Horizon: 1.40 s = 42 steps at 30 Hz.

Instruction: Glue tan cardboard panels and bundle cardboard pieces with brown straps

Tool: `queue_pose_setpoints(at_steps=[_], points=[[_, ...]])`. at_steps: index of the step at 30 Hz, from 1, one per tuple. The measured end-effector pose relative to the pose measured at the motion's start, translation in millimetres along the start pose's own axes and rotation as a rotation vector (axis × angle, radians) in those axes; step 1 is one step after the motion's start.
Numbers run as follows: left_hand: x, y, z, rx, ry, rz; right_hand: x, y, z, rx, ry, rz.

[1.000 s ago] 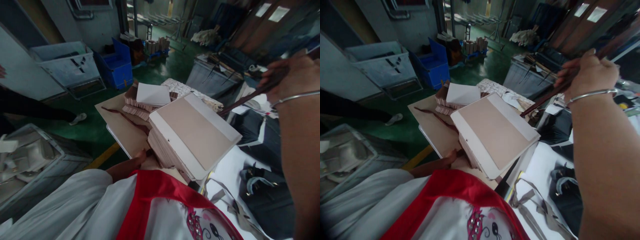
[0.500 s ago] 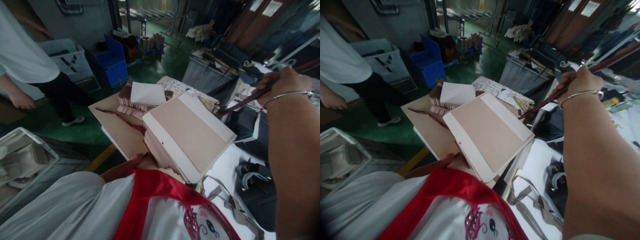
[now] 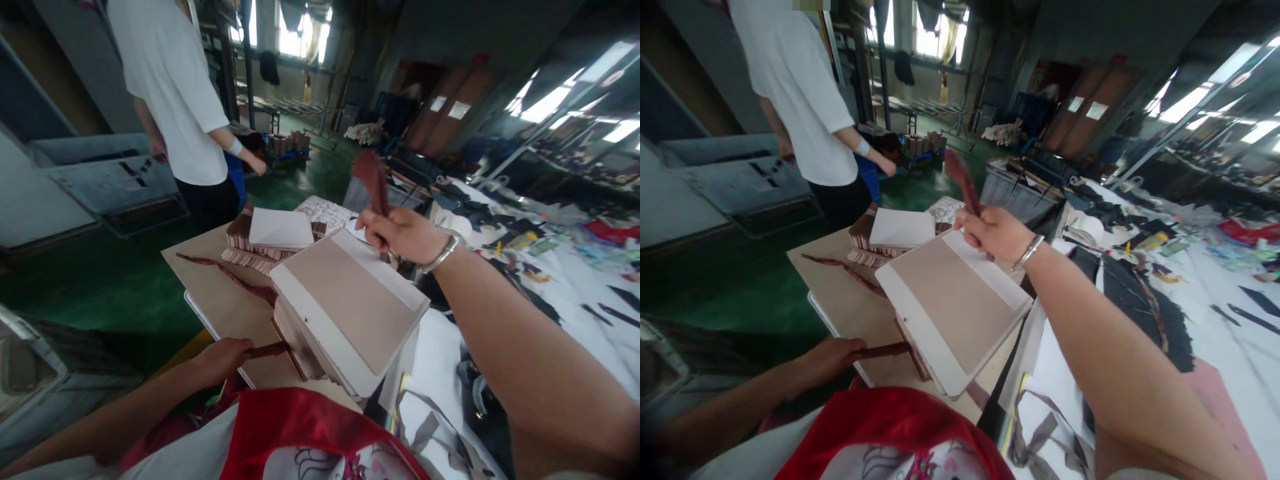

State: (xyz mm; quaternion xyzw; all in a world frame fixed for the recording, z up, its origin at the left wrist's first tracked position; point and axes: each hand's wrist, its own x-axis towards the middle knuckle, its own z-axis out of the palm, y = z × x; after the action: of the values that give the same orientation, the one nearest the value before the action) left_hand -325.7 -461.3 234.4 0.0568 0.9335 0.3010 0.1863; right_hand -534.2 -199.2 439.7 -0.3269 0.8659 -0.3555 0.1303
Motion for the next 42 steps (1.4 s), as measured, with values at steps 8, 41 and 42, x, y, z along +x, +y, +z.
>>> queue_pose_setpoints(at_steps=[8,41,42], points=[[-5,46,-25.5,-0.225,-0.005,0.209,-1,-2,42,-0.574,-0.034,-0.024],[51,147,-96.7,0.877,0.724,0.775,-7,15,66,-0.540,0.095,-0.153],[56,149,-99.1,0.892,0.713,0.824,-6,17,64,-0.506,0.094,-0.170]])
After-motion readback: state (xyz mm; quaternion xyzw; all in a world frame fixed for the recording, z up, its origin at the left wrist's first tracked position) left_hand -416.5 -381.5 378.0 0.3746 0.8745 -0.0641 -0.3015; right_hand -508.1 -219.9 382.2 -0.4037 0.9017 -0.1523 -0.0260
